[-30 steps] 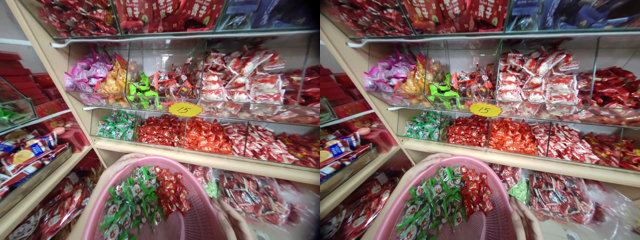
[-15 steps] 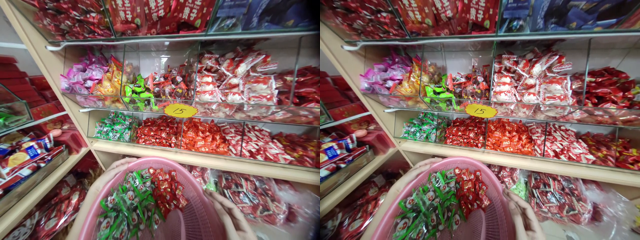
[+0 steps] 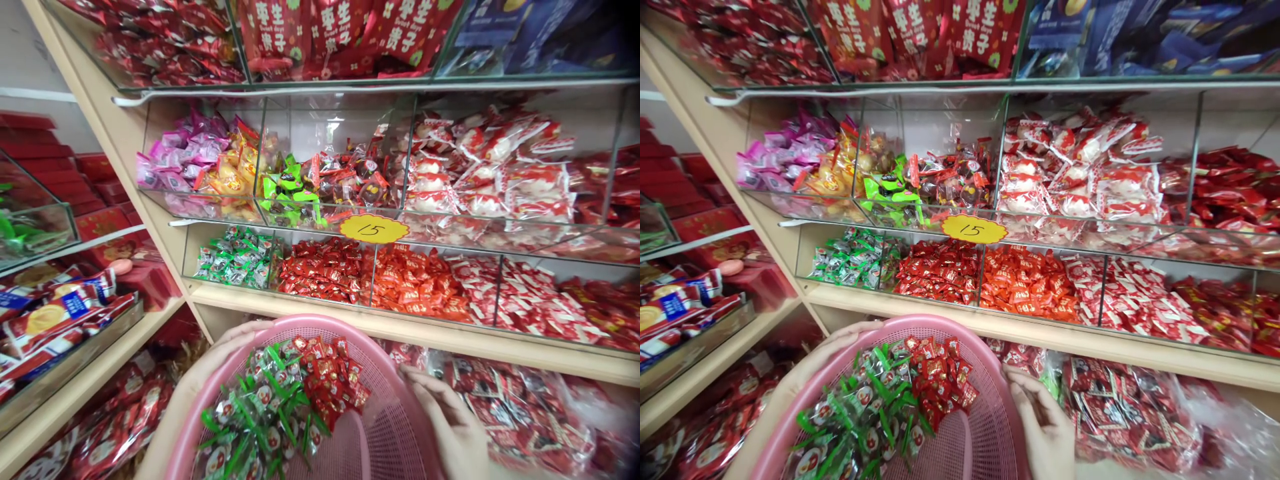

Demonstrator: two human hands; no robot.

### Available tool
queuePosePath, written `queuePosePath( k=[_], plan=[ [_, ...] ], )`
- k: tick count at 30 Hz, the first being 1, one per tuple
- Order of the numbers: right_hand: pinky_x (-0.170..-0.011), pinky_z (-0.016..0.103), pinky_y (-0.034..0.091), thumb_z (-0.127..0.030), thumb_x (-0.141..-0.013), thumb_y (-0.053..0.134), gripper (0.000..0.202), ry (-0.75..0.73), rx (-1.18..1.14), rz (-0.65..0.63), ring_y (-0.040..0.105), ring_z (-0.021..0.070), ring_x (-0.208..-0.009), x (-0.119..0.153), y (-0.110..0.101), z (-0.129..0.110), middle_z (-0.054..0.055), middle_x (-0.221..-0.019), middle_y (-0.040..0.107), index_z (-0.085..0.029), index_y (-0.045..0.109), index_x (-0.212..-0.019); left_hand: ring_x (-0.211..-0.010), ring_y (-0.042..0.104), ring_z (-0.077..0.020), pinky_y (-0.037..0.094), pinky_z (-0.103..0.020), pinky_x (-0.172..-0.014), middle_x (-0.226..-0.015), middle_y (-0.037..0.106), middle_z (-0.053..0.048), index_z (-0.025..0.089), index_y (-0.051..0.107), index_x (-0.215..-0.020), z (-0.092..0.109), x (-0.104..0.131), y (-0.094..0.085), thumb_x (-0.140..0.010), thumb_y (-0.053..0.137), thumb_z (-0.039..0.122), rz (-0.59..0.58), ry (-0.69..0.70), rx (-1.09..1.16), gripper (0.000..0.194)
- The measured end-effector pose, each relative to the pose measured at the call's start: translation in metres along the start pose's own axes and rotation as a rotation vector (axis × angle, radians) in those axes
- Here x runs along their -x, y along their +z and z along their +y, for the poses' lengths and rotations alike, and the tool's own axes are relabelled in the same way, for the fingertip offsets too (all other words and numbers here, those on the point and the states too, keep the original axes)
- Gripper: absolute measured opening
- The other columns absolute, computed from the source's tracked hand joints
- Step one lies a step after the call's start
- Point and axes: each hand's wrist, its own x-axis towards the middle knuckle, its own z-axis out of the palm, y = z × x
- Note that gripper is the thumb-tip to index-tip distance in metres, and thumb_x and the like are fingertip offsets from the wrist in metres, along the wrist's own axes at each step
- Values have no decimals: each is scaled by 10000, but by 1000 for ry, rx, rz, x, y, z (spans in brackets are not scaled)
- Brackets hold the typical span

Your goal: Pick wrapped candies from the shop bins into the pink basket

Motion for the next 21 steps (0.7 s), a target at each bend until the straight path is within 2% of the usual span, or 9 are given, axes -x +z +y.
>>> queuePosePath(
  k=[3, 5, 9, 11, 13, 15, 18, 21],
  plan=[
    [-836, 350, 502, -376, -754, 583, 223, -123, 63, -51, 631, 227, -917, -2, -3, 4, 87, -969, 679, -197, 678, -848, -1141, 522, -228, 357, -291, -1010, -1116, 658, 9, 214, 694, -979, -3, -4, -5, -727, 583, 307, -85, -97, 10, 291],
    [-825, 329, 500, -350, -786, 556, 203, -256, 182, -152, 627, 214, -918, -6, -6, -1, 83, -978, 671, -202, 667, -871, -1165, 503, -228, 334, -303, -1032, -1157, 638, -4, 208, 673, -1029, -9, -7, -7, -722, 597, 284, -131, -130, 12, 326],
    [-814, 293, 470, -291, -852, 482, 195, -490, 466, -380, 601, 181, -924, -27, 0, -36, 69, -1003, 643, -213, 616, -970, -1168, 505, -219, 320, -322, -1051, -1171, 631, -17, 210, 667, -1044, -15, -13, -9, -732, 601, 295, -175, -110, 36, 330],
    [-818, 281, 446, -265, -878, 442, 193, -589, 568, -453, 577, 167, -929, -43, 16, -61, 59, -1012, 624, -209, 579, -1002, -1144, 524, -217, 335, -323, -1044, -1137, 650, -9, 219, 688, -998, -13, -13, -8, -719, 613, 297, -160, -97, 49, 299],
    [-800, 279, 426, -232, -891, 416, 181, -701, 689, -469, 552, 167, -911, -60, 42, -84, 62, -992, 614, -192, 568, -981, -1126, 538, -217, 345, -322, -1040, -1104, 666, 2, 231, 703, -957, -10, -12, -7, -707, 621, 300, -147, -87, 66, 272],
    [-757, 297, 403, -188, -875, 438, 157, -798, 904, -438, 531, 189, -860, -78, 71, -100, 73, -905, 616, -164, 581, -937, -1121, 541, -219, 341, -321, -1045, -1093, 671, 10, 234, 710, -938, -8, -11, -6, -710, 614, 304, -144, -76, 71, 257],
    [-705, 333, 355, -112, -847, 443, 166, -864, 1248, -374, 509, 238, -858, -101, 110, -109, 104, -850, 622, -136, 607, -859, -1139, 529, -219, 333, -306, -1050, -1118, 659, 15, 219, 703, -961, -11, -12, -7, -739, 590, 291, -180, -63, 73, 259],
    [-703, 350, 316, -86, -842, 428, 205, -871, 1398, -379, 500, 254, -872, -115, 129, -107, 139, -868, 634, -108, 632, -853, -1162, 510, -215, 334, -299, -1048, -1147, 644, 7, 200, 678, -1019, -17, -13, -9, -773, 565, 286, -212, -63, 82, 284]
  ],
)
